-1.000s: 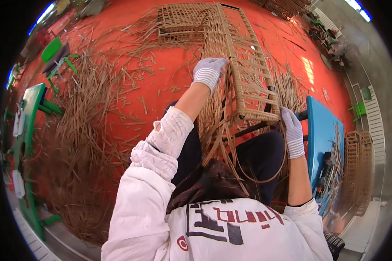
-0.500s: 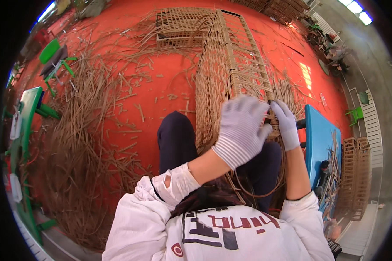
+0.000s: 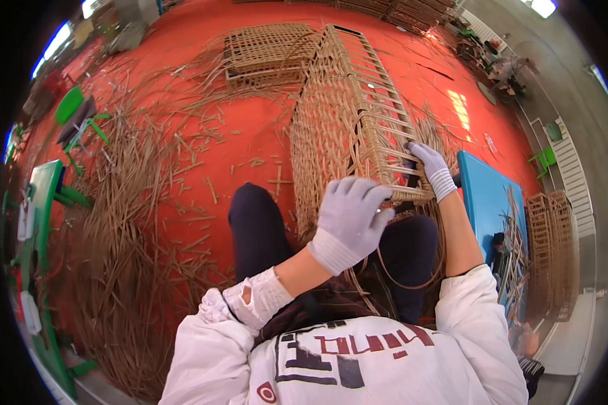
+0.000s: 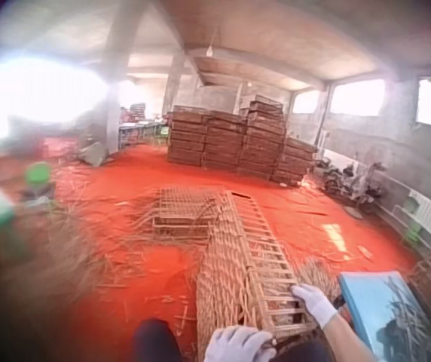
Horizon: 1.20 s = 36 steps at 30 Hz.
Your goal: Weaving bamboo strips into a furniture frame and securing them with a pneumatic stapler.
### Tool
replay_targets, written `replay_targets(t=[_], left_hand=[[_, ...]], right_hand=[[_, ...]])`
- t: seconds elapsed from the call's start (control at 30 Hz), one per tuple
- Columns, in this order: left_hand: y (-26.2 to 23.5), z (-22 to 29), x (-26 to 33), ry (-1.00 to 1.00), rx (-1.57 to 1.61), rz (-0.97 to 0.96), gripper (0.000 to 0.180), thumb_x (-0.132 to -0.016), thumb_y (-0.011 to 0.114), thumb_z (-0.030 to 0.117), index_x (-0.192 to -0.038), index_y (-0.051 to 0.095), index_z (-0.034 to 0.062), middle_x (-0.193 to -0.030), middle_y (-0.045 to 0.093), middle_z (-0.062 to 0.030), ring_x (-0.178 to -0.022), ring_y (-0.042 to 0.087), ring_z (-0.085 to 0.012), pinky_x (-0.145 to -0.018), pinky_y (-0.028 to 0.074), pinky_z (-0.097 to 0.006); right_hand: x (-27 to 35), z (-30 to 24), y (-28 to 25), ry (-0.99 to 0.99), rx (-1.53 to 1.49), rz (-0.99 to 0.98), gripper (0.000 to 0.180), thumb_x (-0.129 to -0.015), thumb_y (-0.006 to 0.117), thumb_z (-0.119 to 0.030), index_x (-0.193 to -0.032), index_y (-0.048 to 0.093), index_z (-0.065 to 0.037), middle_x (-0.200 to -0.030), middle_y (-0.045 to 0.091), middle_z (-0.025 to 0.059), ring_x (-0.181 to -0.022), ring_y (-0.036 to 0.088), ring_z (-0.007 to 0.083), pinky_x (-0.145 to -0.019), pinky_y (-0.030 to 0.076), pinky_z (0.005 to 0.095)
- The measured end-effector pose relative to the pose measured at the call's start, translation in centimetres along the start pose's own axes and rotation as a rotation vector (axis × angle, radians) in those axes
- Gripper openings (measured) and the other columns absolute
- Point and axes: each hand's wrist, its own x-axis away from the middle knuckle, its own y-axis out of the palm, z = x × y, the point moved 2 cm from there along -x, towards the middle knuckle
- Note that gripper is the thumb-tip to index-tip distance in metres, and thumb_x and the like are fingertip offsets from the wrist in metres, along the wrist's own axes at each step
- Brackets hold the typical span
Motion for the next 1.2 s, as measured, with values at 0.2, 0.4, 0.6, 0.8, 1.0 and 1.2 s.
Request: replay_targets(t=[0.2,0.4,0.6,0.8,1.0,1.2], left_hand=[[7.6,-4.8,12.3,-1.572,1.016,-0.422,0.020,-0.090,0.061,0.030,-0.087,0.067,0.0113,-0.068,0.063,-0.0057,-0.062,0.060,-0.0248,-0.060,0.046,-0.042],[14.5,-10.5,17.1,-2.129,1.164,0.033,0.062,-0.098,0.039,0.055,-0.128,0.050,0.0016,-0.126,0.055,-0.0196,-0.114,0.055,-0.0304,-0.093,0.043,-0.046],[18.4,-11.4,13.8,-2.070,1.477,0.088,0.074,-0.098,0.034,0.060,-0.147,0.030,0.0045,-0.152,0.036,-0.0206,-0.139,0.036,-0.0356,-0.112,0.027,-0.049],[21.2,-12.0,11.8,-2.168,1.322,0.560,0.042,-0.095,0.048,0.054,-0.109,0.057,0.0152,-0.107,0.062,-0.0089,-0.101,0.056,-0.0301,-0.082,0.044,-0.050],[14.2,-20.8,8.7,-1.731,1.264,0.333,0.046,-0.100,0.041,0.043,-0.123,0.056,0.0051,-0.107,0.065,-0.0215,-0.086,0.063,-0.0409,-0.071,0.054,-0.054],[6.9,-29.9,3.0,-1.759,1.106,0.448,0.048,-0.088,0.070,0.032,-0.122,0.051,0.0037,-0.123,0.054,-0.0227,-0.114,0.055,-0.0392,-0.086,0.054,-0.055]], right_hand=[[-1.6,2.1,-5.8,0.006,0.004,0.093,0.039,-0.090,0.067,-0.026,-0.116,0.066,0.003,-0.098,0.068,0.0108,-0.078,0.064,0.0176,-0.074,0.054,0.0325],[-3.0,4.7,-10.6,0.042,-0.093,0.042,0.039,-0.091,0.065,-0.028,-0.116,0.067,0.002,-0.110,0.070,0.0109,-0.097,0.065,0.0189,-0.083,0.051,0.0331],[-3.8,5.4,-13.0,-0.153,0.325,0.077,0.039,-0.093,0.062,-0.029,-0.117,0.067,0.001,-0.112,0.070,0.0085,-0.103,0.063,0.0170,-0.093,0.047,0.0296],[-4.6,7.0,-13.8,-0.176,0.284,0.141,0.038,-0.091,0.065,-0.030,-0.116,0.068,-0.001,-0.105,0.071,0.0076,-0.097,0.065,0.0162,-0.089,0.049,0.0281],[-4.8,12.6,-9.4,0.002,-0.123,0.311,0.036,-0.092,0.064,-0.031,-0.110,0.068,-0.001,-0.095,0.071,0.0074,-0.078,0.066,0.0183,-0.071,0.056,0.0330],[-3.7,22.5,2.3,0.496,-0.961,0.285,0.016,-0.098,0.054,-0.017,-0.107,0.053,-0.003,-0.094,0.062,0.0141,-0.081,0.061,0.0296,-0.076,0.054,0.0443]])
